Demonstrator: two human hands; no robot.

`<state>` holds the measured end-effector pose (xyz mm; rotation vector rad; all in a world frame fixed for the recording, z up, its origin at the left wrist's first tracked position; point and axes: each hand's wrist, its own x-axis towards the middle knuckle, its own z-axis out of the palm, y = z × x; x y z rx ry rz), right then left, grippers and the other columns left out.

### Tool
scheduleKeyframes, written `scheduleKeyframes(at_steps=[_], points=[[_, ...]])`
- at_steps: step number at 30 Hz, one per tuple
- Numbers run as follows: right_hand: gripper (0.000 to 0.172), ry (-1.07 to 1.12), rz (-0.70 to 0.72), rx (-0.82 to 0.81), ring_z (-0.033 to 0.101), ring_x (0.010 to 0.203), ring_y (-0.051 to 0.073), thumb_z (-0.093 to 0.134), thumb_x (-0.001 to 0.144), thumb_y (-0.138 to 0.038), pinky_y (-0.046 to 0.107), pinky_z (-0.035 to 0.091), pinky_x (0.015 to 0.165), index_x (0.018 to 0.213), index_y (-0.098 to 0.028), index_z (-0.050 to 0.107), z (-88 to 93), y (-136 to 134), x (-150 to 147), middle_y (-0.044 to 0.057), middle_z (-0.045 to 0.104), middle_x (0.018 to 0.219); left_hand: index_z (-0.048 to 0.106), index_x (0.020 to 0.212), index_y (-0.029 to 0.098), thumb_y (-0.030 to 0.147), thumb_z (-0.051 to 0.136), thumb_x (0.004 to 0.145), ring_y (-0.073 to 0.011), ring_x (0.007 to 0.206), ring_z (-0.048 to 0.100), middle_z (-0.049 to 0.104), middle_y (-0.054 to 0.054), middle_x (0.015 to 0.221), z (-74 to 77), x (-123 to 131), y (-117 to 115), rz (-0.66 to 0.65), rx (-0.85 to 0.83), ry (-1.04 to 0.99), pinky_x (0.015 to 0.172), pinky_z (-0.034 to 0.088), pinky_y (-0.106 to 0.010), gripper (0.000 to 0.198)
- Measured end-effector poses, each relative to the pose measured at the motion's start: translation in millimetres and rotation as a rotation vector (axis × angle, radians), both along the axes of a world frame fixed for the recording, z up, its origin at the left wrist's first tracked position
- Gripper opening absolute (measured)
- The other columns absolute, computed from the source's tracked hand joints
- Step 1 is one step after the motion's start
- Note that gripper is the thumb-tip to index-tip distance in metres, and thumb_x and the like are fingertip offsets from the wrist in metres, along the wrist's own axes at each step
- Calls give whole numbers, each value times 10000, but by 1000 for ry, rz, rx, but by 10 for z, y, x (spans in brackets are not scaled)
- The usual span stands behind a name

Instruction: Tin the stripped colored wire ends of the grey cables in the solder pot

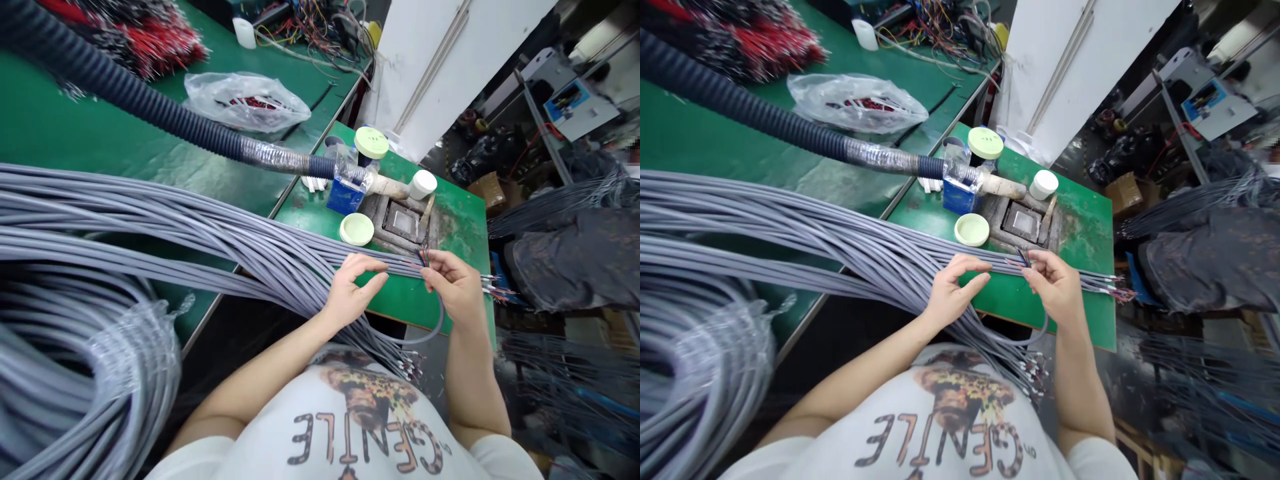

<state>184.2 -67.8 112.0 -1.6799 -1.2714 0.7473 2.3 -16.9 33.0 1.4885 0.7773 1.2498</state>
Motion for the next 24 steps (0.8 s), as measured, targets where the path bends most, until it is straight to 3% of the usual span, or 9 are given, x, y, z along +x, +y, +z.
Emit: scheduleKeyframes(at_steps=[5,10,16,24], points=[[318,42,66,-34,493,501,99,685,776,-306,240,410,469,1079,-230,629,4,-76,-36,-42,544,647,699,987,211,269,699,783,-204,1004,601,661,-61,1040,101,110,14,-78,-177,-110,902,466,-346,212],[330,55,101,-41,492,498,96,673,789,-313,232,404,467,1105,-239,615,11,-122,-54,-46,536,641,674,1068,208,280,711,765,-211,1021,614,667,-66,1118,129,200,28,-217,-387,-179,852,486,-327,314],[329,72,120,-45,488,498,95,683,784,-319,227,384,457,1097,-238,621,-16,-144,-64,-43,544,644,680,912,166,287,744,719,-162,854,636,701,-41,915,203,276,-18,-317,-547,-329,794,493,-306,236],[289,73,109,-55,487,517,89,697,776,-311,219,397,473,1044,-211,657,-55,-152,-72,-41,545,638,631,750,154,323,793,646,-98,676,585,649,14,723,267,326,-36,-297,-645,-447,683,464,-243,255]])
